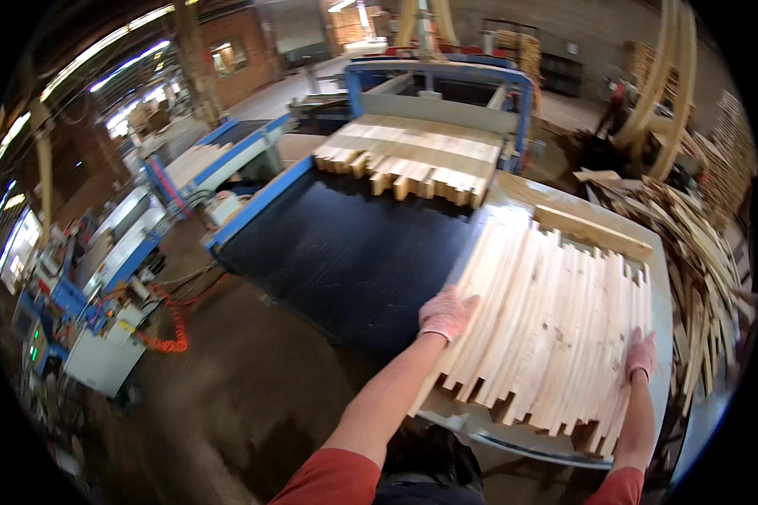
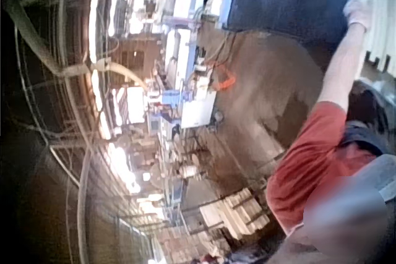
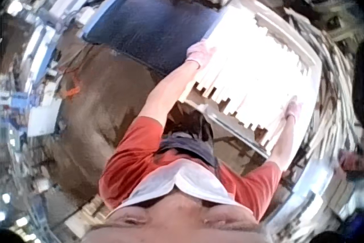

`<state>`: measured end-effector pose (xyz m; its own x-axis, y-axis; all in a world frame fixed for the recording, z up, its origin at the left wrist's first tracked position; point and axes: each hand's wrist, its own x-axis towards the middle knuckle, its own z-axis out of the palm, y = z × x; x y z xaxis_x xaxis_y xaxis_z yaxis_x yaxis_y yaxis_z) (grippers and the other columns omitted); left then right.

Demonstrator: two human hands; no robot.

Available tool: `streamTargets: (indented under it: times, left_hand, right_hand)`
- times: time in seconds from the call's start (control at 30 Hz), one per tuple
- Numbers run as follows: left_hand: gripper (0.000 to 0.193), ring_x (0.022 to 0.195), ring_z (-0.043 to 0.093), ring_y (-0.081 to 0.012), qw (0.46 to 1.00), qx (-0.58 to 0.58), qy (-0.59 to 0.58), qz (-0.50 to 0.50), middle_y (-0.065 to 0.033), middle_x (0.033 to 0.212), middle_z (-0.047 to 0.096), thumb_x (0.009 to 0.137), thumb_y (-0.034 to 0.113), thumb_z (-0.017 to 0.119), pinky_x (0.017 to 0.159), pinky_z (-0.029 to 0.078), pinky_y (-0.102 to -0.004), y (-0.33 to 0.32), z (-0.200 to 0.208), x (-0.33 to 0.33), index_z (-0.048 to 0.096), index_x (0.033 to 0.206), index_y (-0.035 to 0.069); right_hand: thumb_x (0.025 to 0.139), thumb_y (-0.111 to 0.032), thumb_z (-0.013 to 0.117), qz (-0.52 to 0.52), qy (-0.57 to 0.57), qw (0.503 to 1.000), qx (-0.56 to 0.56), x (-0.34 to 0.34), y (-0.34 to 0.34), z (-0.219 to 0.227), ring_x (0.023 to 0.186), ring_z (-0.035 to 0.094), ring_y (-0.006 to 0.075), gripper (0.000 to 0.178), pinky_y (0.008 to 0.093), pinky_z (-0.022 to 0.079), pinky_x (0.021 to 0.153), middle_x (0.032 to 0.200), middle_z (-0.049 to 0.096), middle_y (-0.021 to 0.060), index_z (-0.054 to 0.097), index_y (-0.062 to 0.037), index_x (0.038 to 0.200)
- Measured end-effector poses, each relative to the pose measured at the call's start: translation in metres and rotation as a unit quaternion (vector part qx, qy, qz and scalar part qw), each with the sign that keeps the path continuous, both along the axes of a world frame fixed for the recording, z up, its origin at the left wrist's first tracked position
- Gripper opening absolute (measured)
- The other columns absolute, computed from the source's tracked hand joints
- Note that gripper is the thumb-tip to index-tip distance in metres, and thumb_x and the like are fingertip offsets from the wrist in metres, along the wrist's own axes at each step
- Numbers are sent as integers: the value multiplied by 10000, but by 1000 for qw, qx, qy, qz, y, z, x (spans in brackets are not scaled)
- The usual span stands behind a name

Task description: The person repeatedly picks up stacks of light-colored wooden planks from a metal table and places them onto a conveyor belt. They also move planks between different tables and organize them into neat piles. The person wears gloves and an apron while working in a busy workshop environment.

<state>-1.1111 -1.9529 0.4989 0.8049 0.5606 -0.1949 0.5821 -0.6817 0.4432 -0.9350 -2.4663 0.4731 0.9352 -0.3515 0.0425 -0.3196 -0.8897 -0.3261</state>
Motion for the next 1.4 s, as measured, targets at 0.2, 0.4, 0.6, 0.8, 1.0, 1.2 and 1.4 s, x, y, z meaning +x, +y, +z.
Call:
streamTargets:
  times: [0.2, 0.4, 0.6, 0.8, 1.0, 1.2, 1.4]
  left_hand:
    - [755, 1265, 679, -401, 1000, 11, 9, 5, -266, 1326, 694, 1029, 667, 508, 1032, 563, -473, -1, -3, 5, 588, 1322, -24]
    - [865, 1316, 669, -379, 998, -6, 62, 13, -210, 1478, 643, 1010, 729, 506, 1006, 589, -521, -4, 7, 7, 505, 1544, 48]
    - [821, 1280, 685, -388, 999, 1, 46, 18, -224, 1418, 671, 1002, 730, 517, 998, 586, -536, -4, 2, 4, 555, 1437, 35]
    - [787, 1253, 696, -398, 999, 10, 40, 7, -234, 1378, 687, 996, 722, 521, 994, 583, -540, -4, -3, 6, 575, 1361, 27]
    - [804, 1272, 687, -394, 999, 5, 47, 9, -225, 1405, 676, 995, 726, 520, 999, 585, -532, -4, 0, 5, 565, 1397, 30]
    - [822, 1278, 685, -383, 998, -2, 53, 15, -217, 1426, 667, 1002, 730, 512, 997, 589, -527, -7, 4, 2, 553, 1429, 29]
    - [818, 1270, 689, -383, 999, 6, 43, 18, -221, 1417, 669, 1006, 730, 505, 988, 591, -533, -8, -3, 2, 552, 1412, 20]
  right_hand:
    - [1042, -660, 457, -26, 37, 999, 4, -9, 10, 20, 1365, 596, 451, 893, 507, 458, 1150, 1462, 617, 312, 393, 15, 1624]
    - [1049, -666, 459, -48, 55, 997, -2, -16, 19, 35, 1359, 608, 443, 861, 523, 468, 1138, 1472, 627, 280, 389, -41, 1636]
    - [1060, -668, 434, -36, 61, 998, -3, -17, 18, 34, 1330, 631, 416, 826, 515, 495, 1110, 1439, 656, 241, 394, -57, 1614]
    - [1055, -677, 440, -43, 64, 997, -18, -14, 13, 27, 1325, 634, 414, 843, 506, 500, 1105, 1442, 651, 250, 388, -56, 1624]
    - [1051, -677, 445, -45, 57, 997, -12, -14, 13, 26, 1344, 623, 411, 852, 498, 497, 1115, 1472, 631, 251, 384, -61, 1636]
    - [1049, -675, 447, -45, 59, 997, -1, -13, 12, 22, 1360, 613, 406, 854, 499, 491, 1125, 1489, 624, 239, 385, -61, 1639]
    - [1054, -632, 479, -34, 17, 999, -7, -12, 8, 17, 1282, 643, 462, 820, 530, 506, 1073, 1361, 678, 309, 438, 2, 1571]
